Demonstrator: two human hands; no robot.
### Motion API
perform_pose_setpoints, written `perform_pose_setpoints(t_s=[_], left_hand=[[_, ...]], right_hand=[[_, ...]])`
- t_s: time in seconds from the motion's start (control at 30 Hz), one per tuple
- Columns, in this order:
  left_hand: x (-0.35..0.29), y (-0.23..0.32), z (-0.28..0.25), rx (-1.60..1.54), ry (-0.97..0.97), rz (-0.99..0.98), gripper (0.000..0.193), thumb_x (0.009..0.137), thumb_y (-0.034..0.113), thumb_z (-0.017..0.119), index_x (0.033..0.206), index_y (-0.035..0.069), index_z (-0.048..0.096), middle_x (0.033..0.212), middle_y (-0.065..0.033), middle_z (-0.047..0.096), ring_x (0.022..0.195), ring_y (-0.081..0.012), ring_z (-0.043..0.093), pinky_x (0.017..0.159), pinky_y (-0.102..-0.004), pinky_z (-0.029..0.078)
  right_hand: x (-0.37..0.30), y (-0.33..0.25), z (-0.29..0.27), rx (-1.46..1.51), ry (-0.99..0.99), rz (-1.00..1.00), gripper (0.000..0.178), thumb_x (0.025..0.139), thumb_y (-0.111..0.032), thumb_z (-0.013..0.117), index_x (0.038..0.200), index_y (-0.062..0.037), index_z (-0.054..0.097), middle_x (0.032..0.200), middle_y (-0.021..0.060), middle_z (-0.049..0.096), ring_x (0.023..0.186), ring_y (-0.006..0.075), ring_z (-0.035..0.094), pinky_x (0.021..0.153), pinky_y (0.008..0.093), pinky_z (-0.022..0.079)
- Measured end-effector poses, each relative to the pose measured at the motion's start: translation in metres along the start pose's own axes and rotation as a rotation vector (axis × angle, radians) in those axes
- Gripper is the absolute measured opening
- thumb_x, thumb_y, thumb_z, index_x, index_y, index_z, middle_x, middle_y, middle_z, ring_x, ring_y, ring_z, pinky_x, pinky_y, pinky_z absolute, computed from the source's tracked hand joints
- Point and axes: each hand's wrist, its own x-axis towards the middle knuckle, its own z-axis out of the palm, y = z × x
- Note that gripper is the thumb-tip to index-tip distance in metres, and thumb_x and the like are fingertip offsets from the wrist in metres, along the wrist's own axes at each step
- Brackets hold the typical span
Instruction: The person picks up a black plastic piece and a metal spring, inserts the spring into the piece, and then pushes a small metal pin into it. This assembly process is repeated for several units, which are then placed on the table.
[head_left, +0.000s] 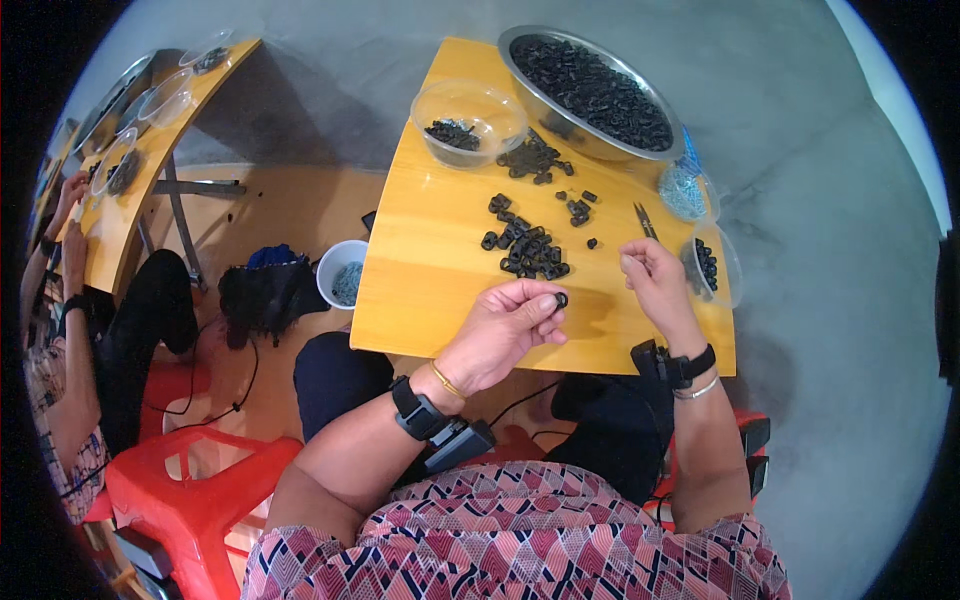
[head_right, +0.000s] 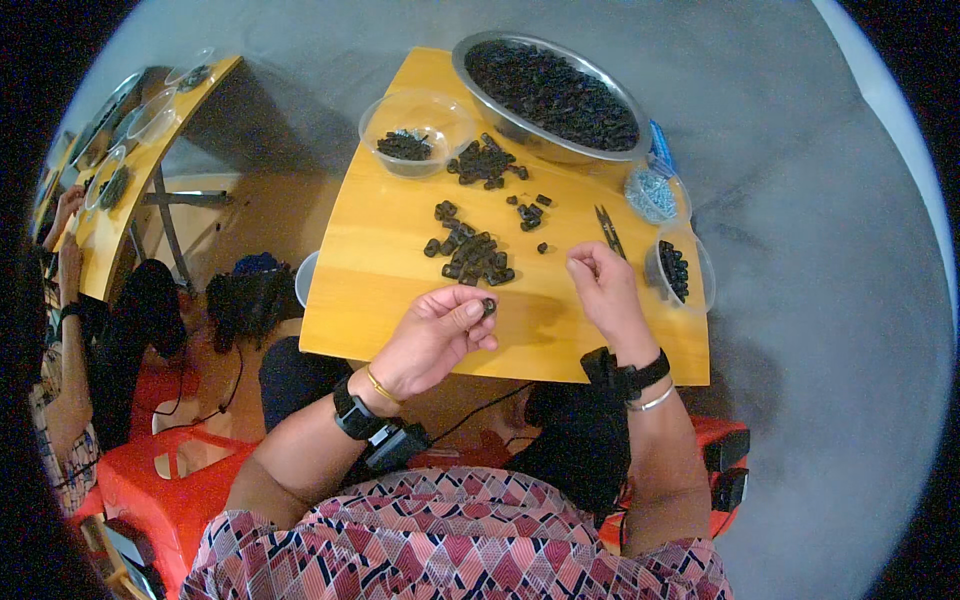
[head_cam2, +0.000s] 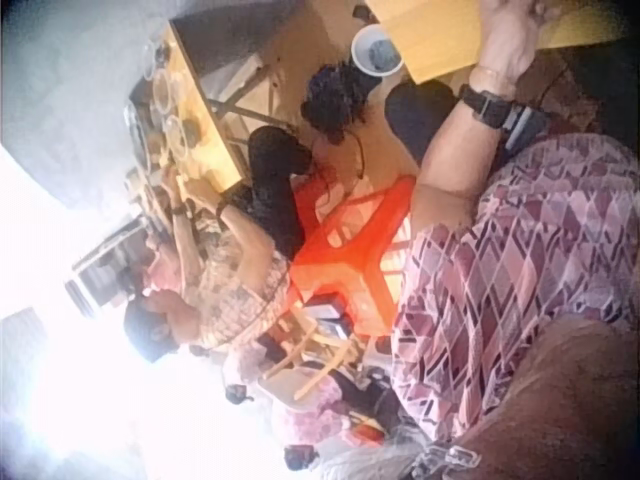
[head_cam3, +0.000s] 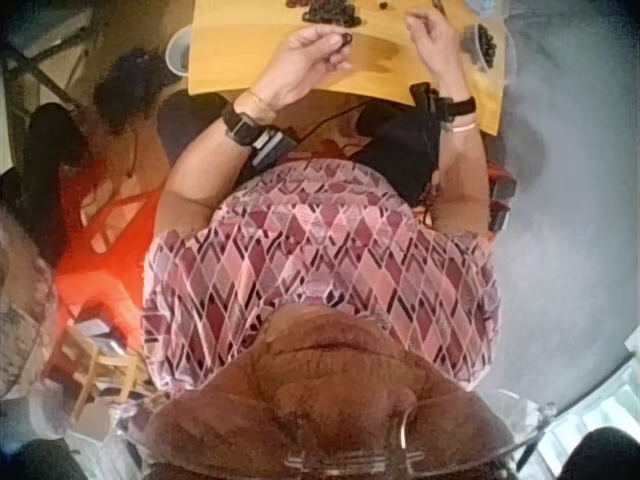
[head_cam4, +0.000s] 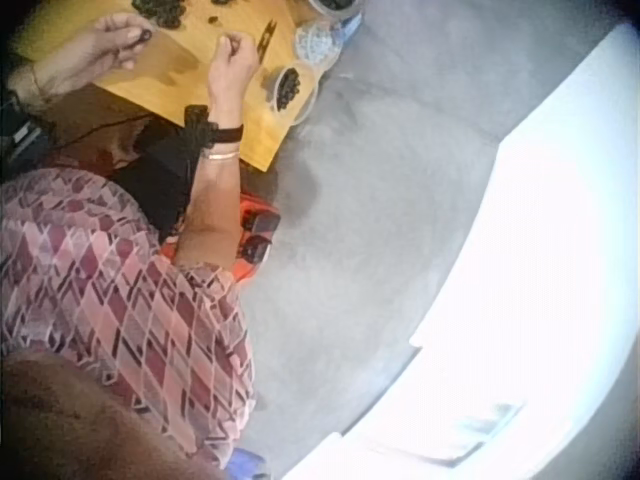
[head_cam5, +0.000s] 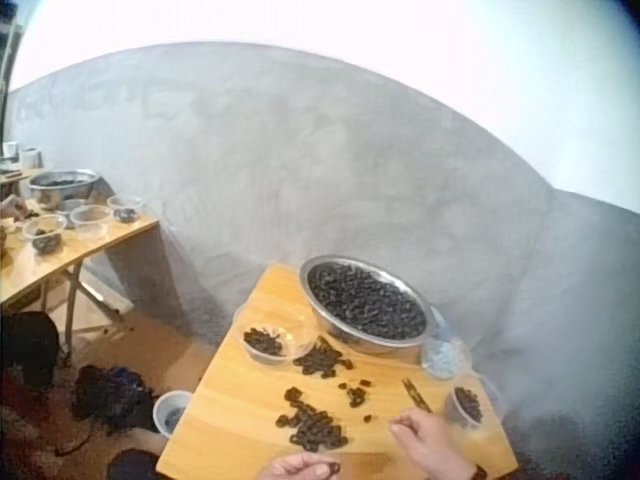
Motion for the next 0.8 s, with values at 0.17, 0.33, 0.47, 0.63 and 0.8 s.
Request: perform_pose_setpoints(t_s=[0.17, 0.33, 0.47, 0.63, 0.8], left_hand=[[-0.002, 0.002, 0.002, 0.026, -0.022, -0.035, 0.014, 0.085, 0.01, 0.049, 0.094, 0.002, 0.056, 0.079, -0.0043, 0.056, 0.071, -0.0126, 0.053, 0.068, -0.0295, 0.048], [-0.002, 0.001, -0.001, 0.011, -0.052, -0.032, 0.014, 0.085, 0.011, 0.05, 0.094, 0.002, 0.056, 0.078, -0.0043, 0.056, 0.07, -0.0124, 0.052, 0.068, -0.0294, 0.048], [-0.002, 0.002, 0.0, 0.003, -0.058, -0.037, 0.015, 0.085, 0.011, 0.05, 0.095, 0.002, 0.056, 0.078, -0.0042, 0.055, 0.07, -0.0123, 0.052, 0.068, -0.0294, 0.048], [-0.002, 0.002, 0.0, 0.008, -0.056, -0.04, 0.014, 0.085, 0.011, 0.049, 0.095, 0.002, 0.056, 0.079, -0.0045, 0.055, 0.07, -0.0123, 0.052, 0.068, -0.0298, 0.048], [0.002, 0.002, 0.001, 0.012, -0.06, -0.048, 0.015, 0.086, 0.01, 0.048, 0.096, 0.003, 0.055, 0.08, -0.0049, 0.056, 0.07, -0.0126, 0.052, 0.069, -0.0303, 0.048]], right_hand=[[0.019, 0.005, 0.001, -0.155, -0.056, -0.011, 0.013, 0.077, -0.008, 0.054, 0.086, 0.0011, 0.055, 0.071, 0.0084, 0.058, 0.064, 0.014, 0.054, 0.059, 0.0253, 0.043], [0.032, -0.004, 0.005, -0.329, -0.139, -0.081, 0.016, 0.077, -0.007, 0.055, 0.091, 0.0006, 0.053, 0.07, 0.0035, 0.053, 0.064, 0.0105, 0.05, 0.061, 0.0238, 0.042], [0.033, -0.008, 0.011, -0.342, -0.21, -0.022, 0.016, 0.076, -0.007, 0.056, 0.09, 0.0006, 0.053, 0.069, 0.0042, 0.053, 0.063, 0.011, 0.05, 0.061, 0.0239, 0.042], [0.031, -0.009, 0.017, -0.396, -0.231, -0.105, 0.016, 0.076, -0.007, 0.055, 0.089, 0.0006, 0.052, 0.068, 0.0055, 0.053, 0.061, 0.0118, 0.05, 0.059, 0.0249, 0.042], [0.033, -0.006, 0.014, -0.387, -0.245, -0.17, 0.015, 0.077, -0.005, 0.054, 0.091, 0.001, 0.052, 0.071, 0.0066, 0.055, 0.064, 0.0119, 0.052, 0.06, 0.0246, 0.043]])
